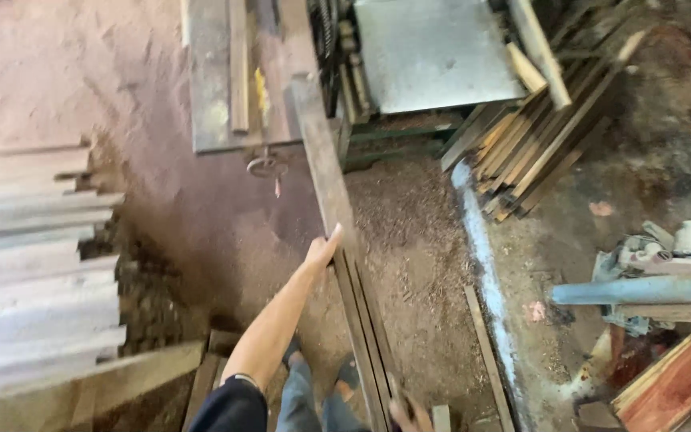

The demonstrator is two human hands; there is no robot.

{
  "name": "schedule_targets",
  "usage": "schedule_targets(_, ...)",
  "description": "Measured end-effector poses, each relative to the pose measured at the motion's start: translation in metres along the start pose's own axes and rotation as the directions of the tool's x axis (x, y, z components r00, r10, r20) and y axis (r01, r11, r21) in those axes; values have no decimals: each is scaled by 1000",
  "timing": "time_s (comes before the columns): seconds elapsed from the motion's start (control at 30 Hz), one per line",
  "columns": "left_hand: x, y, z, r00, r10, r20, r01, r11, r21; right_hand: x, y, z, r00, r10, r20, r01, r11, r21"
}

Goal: Feeding wooden planks through a table saw to square or cut them in a workshop environment.

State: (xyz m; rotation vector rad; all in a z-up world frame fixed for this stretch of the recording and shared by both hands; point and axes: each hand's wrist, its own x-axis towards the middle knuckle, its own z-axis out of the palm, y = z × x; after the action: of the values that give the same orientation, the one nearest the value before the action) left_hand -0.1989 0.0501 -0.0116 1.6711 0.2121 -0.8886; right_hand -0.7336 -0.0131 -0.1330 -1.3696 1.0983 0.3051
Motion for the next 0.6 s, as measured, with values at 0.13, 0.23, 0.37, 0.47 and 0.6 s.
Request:
schedule_targets(0.13,-23,-14,-15,999,32,-19,-32,999,-31,5,-125,41,996,-69,51,75,987,-143)
schedule_targets(0.23,-78,-43,-4,988,101,-113,-86,988,131,-22,-206,62,972,-207,107,225,955,-195)
schedule_targets(0.37,-115,-81,19,963,166,-214,-164,986,26,-13,-251,86,969,-209,128,232,952,-200)
schedule_targets(0.47,-125,-71,15,920,258,-295,-306,943,-131,-4,-255,95,940,-311,139,327,939,-109)
schedule_targets(0.6,-140,-66,18,906,296,-302,-353,923,-154,-14,-260,94,926,-357,123,373,917,-141)
